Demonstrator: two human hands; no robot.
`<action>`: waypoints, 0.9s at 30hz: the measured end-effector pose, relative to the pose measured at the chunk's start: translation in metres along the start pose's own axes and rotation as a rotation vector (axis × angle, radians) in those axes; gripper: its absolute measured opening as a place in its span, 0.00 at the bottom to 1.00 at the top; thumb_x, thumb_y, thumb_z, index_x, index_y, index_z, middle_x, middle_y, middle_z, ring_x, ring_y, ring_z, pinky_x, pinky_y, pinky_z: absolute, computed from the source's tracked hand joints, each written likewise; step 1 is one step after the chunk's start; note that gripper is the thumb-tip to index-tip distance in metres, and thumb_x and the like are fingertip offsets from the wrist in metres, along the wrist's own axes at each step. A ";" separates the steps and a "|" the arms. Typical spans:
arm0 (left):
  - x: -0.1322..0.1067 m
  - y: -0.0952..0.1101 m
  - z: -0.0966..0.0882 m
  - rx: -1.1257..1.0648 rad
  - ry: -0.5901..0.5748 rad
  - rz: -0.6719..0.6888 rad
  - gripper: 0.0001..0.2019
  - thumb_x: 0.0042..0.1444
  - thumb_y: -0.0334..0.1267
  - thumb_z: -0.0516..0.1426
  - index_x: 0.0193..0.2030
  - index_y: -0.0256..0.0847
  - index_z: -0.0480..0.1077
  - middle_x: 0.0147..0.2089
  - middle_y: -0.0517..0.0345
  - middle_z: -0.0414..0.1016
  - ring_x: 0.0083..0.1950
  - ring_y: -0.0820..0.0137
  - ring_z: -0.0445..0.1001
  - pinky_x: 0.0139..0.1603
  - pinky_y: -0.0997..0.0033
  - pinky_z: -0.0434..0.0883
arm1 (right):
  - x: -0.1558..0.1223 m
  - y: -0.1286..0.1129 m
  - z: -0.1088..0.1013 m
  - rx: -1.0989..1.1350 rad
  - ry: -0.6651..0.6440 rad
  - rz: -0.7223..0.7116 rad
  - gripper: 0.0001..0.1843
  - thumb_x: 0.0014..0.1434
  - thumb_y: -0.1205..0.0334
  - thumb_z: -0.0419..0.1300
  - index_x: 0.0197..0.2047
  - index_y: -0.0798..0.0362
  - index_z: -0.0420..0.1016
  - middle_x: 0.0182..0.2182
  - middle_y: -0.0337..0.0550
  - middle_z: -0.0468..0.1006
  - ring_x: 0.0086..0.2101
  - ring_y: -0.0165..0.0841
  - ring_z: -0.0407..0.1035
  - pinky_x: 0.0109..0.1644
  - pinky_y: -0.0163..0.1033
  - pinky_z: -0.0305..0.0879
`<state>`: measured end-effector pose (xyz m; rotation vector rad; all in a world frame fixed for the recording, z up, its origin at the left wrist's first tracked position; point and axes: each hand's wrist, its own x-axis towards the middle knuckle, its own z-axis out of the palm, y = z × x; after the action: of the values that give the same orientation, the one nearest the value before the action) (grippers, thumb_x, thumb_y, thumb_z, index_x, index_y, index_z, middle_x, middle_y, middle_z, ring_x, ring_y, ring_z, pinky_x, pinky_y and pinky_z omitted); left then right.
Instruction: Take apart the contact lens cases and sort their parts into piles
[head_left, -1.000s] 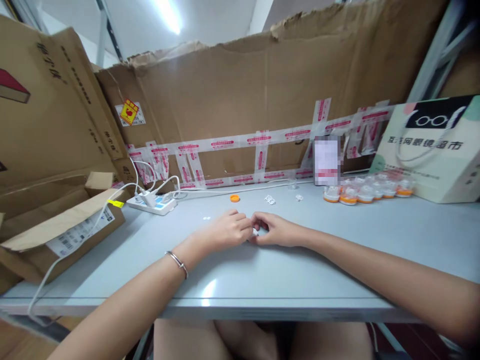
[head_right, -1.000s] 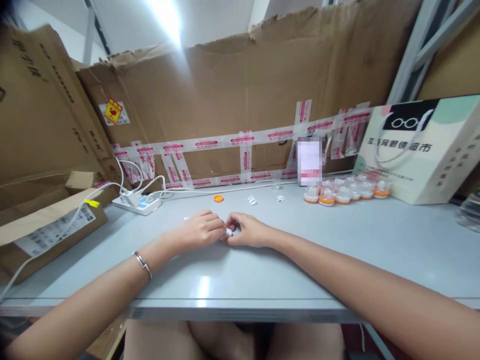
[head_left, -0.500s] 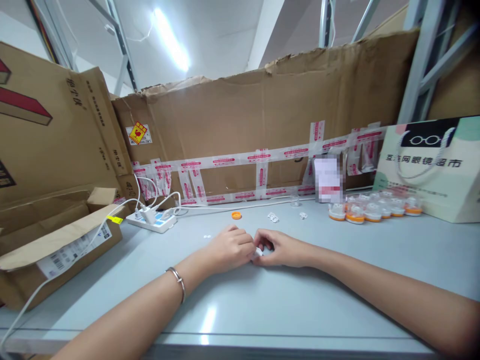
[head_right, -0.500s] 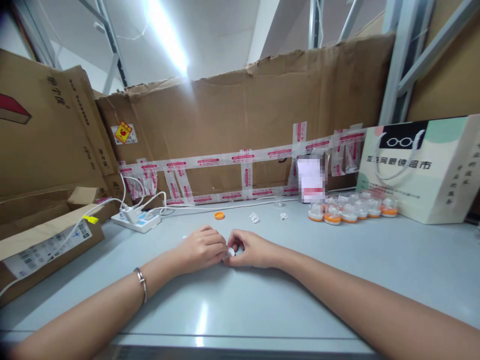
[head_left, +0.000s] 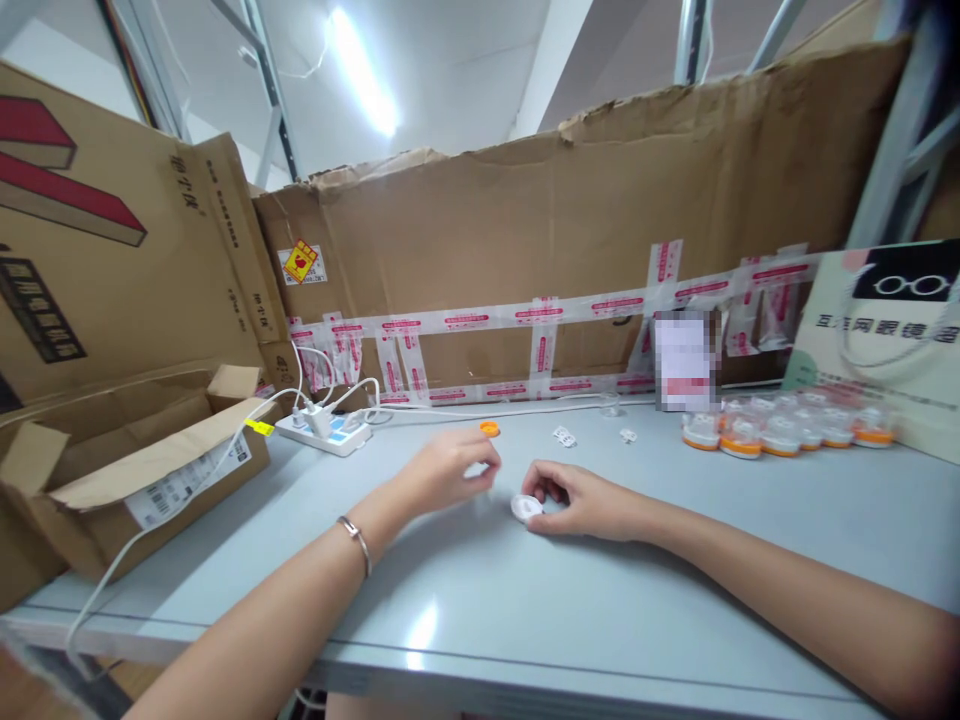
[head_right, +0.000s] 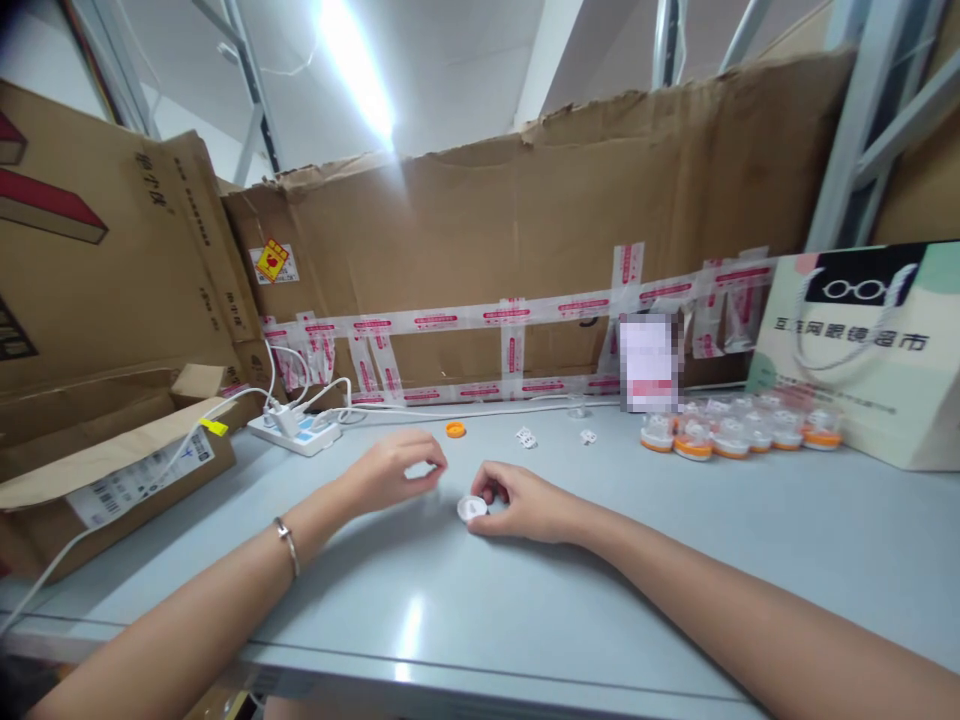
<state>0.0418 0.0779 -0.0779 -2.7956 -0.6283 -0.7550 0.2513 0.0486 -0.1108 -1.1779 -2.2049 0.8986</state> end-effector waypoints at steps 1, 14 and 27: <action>-0.004 -0.009 -0.010 0.010 0.021 -0.033 0.05 0.52 0.30 0.51 0.30 0.37 0.68 0.29 0.57 0.71 0.33 0.73 0.68 0.37 0.73 0.65 | -0.001 -0.001 0.000 -0.002 -0.003 0.006 0.15 0.44 0.56 0.61 0.35 0.53 0.68 0.31 0.38 0.66 0.31 0.29 0.60 0.35 0.34 0.58; -0.089 -0.084 -0.044 0.120 -0.273 -0.384 0.04 0.49 0.29 0.51 0.29 0.37 0.68 0.30 0.56 0.71 0.33 0.72 0.68 0.37 0.73 0.64 | -0.001 -0.006 0.000 -0.058 -0.024 0.074 0.13 0.46 0.55 0.59 0.34 0.52 0.67 0.31 0.38 0.67 0.32 0.31 0.60 0.36 0.35 0.58; -0.099 -0.095 -0.051 -0.010 -0.296 -0.464 0.09 0.52 0.39 0.52 0.31 0.37 0.71 0.32 0.56 0.73 0.33 0.72 0.69 0.36 0.73 0.65 | -0.003 -0.003 -0.002 -0.040 -0.031 0.076 0.15 0.45 0.53 0.59 0.34 0.52 0.68 0.32 0.39 0.67 0.33 0.31 0.59 0.36 0.35 0.57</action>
<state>-0.1000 0.1136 -0.0796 -2.8208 -1.3586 -0.4054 0.2528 0.0455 -0.1071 -1.2822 -2.2252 0.9138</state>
